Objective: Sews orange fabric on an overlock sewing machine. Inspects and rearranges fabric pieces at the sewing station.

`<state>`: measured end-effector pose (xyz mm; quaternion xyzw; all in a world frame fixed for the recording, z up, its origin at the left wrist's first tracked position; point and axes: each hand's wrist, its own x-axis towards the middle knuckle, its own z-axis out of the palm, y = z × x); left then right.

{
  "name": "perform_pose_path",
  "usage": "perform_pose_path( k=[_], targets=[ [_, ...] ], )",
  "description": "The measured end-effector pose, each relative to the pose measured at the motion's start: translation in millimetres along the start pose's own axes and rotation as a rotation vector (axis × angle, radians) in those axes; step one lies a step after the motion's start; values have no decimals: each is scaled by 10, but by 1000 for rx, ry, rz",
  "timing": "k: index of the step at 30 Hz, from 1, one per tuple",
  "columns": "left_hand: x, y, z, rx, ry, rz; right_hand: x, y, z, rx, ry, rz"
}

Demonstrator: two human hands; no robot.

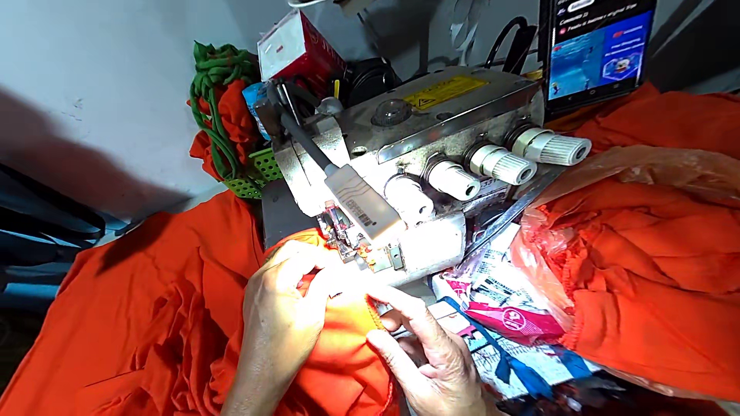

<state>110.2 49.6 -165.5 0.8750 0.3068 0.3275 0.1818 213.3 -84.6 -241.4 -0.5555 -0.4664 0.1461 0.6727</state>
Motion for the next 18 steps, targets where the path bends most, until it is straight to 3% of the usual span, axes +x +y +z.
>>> perform_pose_path(
  k=[18],
  targets=[
    [-6,-3,33,49,32,61,92,-204,-131,-369,-172,-37]
  ],
)
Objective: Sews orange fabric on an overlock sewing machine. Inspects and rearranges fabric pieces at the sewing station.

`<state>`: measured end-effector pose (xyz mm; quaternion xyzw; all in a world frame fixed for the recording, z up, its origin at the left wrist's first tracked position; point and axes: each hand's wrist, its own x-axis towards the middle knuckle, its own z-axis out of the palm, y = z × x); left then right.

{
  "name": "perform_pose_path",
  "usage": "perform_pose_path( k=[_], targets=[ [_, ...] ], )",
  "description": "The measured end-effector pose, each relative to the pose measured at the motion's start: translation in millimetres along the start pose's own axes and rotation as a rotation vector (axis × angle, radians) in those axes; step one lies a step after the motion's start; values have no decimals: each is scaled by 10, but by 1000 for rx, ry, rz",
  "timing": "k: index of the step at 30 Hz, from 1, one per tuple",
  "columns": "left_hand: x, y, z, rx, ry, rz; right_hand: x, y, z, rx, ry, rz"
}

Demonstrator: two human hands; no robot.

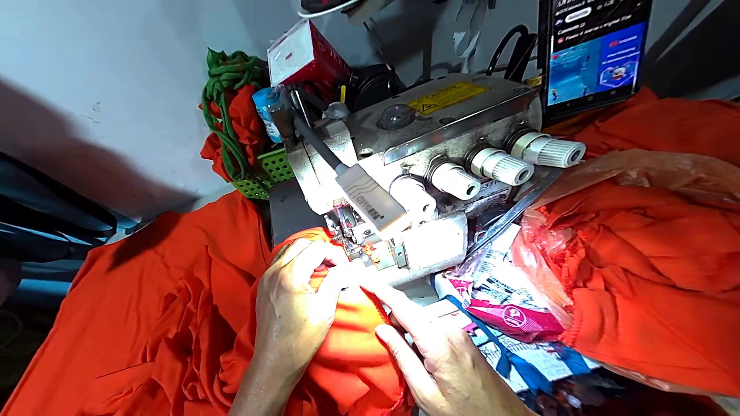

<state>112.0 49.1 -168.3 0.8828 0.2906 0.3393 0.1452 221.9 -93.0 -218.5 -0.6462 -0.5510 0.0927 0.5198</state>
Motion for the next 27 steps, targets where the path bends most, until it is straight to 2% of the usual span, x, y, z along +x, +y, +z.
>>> perform_pose_path(
  k=[4,8,11,17,25,27],
  targets=[
    [-29,11,-23,36,-14,46,-18,-78,-69,-18,-65,15],
    [-72,-2,-78,145,0,162,-18,-71,-105,41,-108,26],
    [-77,-11,-105,112,-23,166,-24,-54,-76,7,-67,6],
    [-44,-40,-47,30,-25,89,30,58,1,-43,-4,-32],
    [49,-33,-41,66,-113,-65,122,81,40,-89,-4,68],
    [57,-63,-76,43,-151,-50,107,60,62,-84,3,81]
  ],
)
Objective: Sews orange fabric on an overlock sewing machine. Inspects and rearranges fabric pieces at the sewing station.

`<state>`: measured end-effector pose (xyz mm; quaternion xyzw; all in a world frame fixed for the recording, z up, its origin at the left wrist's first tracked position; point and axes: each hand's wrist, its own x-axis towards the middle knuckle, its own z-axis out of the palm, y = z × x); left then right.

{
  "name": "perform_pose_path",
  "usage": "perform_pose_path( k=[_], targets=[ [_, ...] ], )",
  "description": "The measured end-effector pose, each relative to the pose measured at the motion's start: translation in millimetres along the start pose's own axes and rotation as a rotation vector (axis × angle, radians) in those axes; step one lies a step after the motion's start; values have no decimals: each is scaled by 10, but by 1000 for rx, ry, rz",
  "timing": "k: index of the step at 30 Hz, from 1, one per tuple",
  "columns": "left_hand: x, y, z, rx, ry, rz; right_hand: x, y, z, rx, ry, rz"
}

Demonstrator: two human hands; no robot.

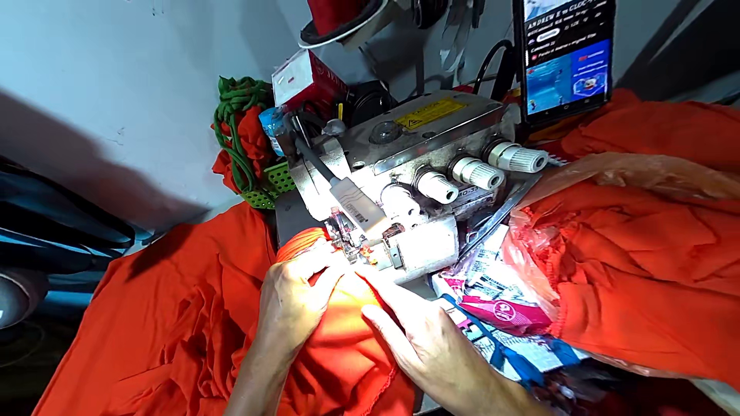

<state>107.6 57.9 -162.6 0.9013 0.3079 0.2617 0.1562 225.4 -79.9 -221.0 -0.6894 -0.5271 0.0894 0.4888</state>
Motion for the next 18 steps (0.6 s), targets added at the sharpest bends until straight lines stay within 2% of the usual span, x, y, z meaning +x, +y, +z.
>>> perform_pose_path(
  k=[5,9,13,18],
  targets=[
    [2,-45,12,-4,23,70,-21,-12,2,19,-21,16],
    [9,-11,20,-11,21,24,-35,23,18,38,-2,-17],
    [32,-5,17,-32,-8,1,-115,39,61,190,34,-28],
    [65,15,54,-6,57,9,-148,-34,96,351,37,-13]
  ],
)
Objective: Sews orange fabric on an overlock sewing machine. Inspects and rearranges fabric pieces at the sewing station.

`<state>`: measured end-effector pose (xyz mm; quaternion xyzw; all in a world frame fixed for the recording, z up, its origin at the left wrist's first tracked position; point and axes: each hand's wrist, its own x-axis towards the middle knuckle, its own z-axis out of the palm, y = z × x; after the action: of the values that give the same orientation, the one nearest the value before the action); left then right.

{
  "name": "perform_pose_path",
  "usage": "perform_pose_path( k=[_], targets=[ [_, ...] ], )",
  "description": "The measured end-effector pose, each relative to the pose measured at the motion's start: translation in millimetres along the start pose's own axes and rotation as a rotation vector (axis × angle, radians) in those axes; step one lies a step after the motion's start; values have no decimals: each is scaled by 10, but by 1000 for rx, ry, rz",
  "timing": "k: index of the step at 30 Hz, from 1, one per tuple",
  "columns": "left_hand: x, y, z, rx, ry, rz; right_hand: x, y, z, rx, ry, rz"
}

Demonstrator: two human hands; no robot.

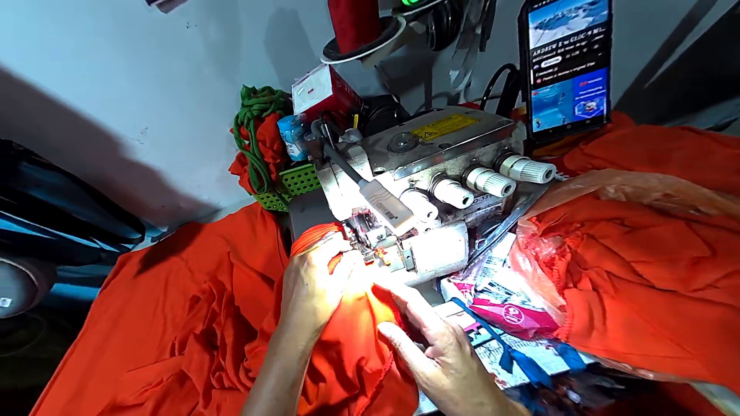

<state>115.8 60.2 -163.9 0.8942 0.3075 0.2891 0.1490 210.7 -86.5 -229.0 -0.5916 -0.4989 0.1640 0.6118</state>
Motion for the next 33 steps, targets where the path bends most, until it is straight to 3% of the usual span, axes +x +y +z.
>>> perform_pose_path(
  k=[4,7,12,16,19,22,24,26,28,31,33],
  targets=[
    [39,-105,43,65,-43,-10,143,-274,216,17,-79,-104],
    [95,-577,368,179,176,126,285,-463,325,23,-165,-31],
    [-178,52,-168,280,-16,-44,11,-437,2,161,-363,254],
    [-599,417,-374,333,-83,10,-379,-308,-306,222,-192,447],
    [-692,664,-186,208,-259,39,-571,-233,-587,236,-91,505],
    [-625,797,61,137,-386,138,-637,-325,-859,352,210,569],
    [-581,918,-22,157,-395,177,-591,-481,-1021,488,383,601],
    [-646,1177,-382,132,-312,218,-541,-692,-1122,613,394,514],
    [-757,1360,-734,-100,-165,276,-500,-966,-1124,653,268,352],
    [-912,1590,-1136,-201,-287,283,-411,-1419,-1018,607,-19,32],
    [-845,1536,-1296,-237,-195,344,-277,-1647,-958,524,-116,-269]
  ],
)
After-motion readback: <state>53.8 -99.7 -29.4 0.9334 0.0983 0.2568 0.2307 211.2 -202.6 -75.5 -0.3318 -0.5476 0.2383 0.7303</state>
